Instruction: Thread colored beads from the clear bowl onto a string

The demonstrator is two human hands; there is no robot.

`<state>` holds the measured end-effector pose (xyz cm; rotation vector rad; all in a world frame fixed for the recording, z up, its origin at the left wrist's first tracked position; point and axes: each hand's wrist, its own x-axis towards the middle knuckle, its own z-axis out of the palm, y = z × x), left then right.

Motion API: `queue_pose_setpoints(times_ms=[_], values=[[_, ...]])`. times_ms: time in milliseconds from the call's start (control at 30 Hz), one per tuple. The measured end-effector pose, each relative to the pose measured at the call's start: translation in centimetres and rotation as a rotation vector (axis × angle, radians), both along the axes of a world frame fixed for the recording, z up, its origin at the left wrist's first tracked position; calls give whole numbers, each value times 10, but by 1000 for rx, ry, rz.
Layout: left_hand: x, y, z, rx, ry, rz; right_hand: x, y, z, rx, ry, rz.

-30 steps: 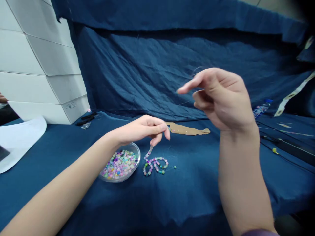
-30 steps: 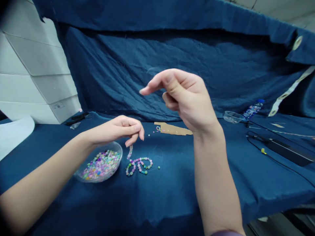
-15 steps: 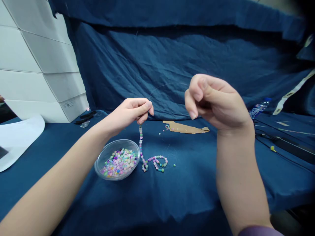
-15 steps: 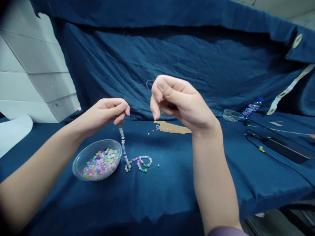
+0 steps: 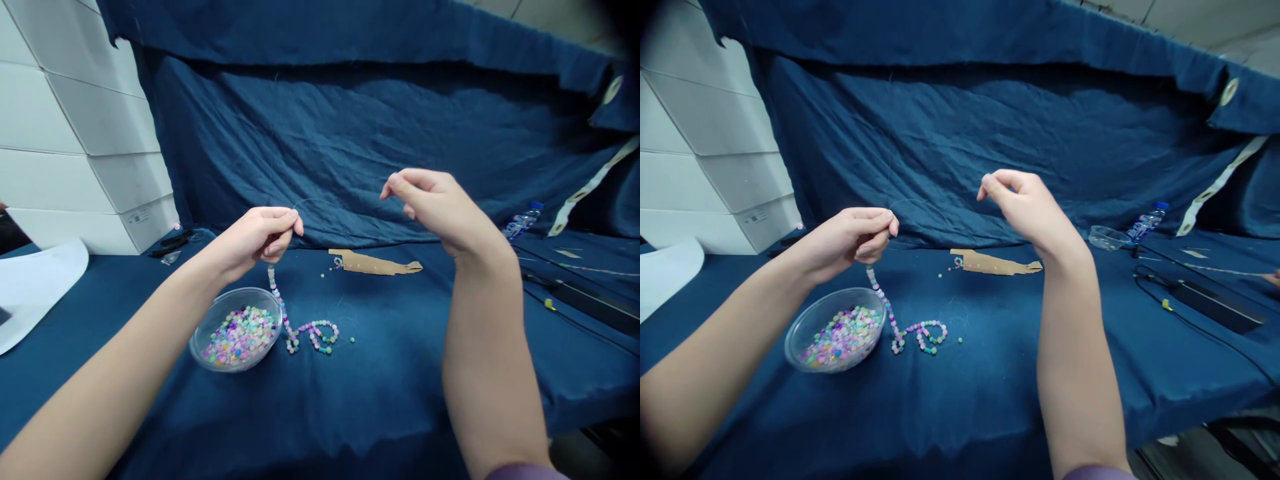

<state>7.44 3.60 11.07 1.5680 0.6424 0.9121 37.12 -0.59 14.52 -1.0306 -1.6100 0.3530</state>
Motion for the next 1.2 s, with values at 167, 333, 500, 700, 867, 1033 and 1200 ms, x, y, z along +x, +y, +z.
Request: queue_pose_setpoints(times_ms=[167, 333, 500, 700, 867, 1033, 1200], values=[[-7, 11, -1, -29, -84, 7, 16, 16, 4, 131, 487, 121], [-2, -2, 11, 146, -108, 32, 0, -9, 7, 20, 180, 574], [14, -22, 39, 442, -163, 87, -55, -32, -1, -113, -411, 539], [34, -36, 82, 616, -212, 123, -87, -41, -7, 86, -290, 455], [42, -39, 103, 642, -197, 85, -86, -42, -6, 118, -226, 437], [45, -35, 121, 657, -196, 123, -75, -39, -2, 155, -171, 384], [49, -21, 150, 695, -200, 165, -66, -43, 3, 123, -44, 318]])
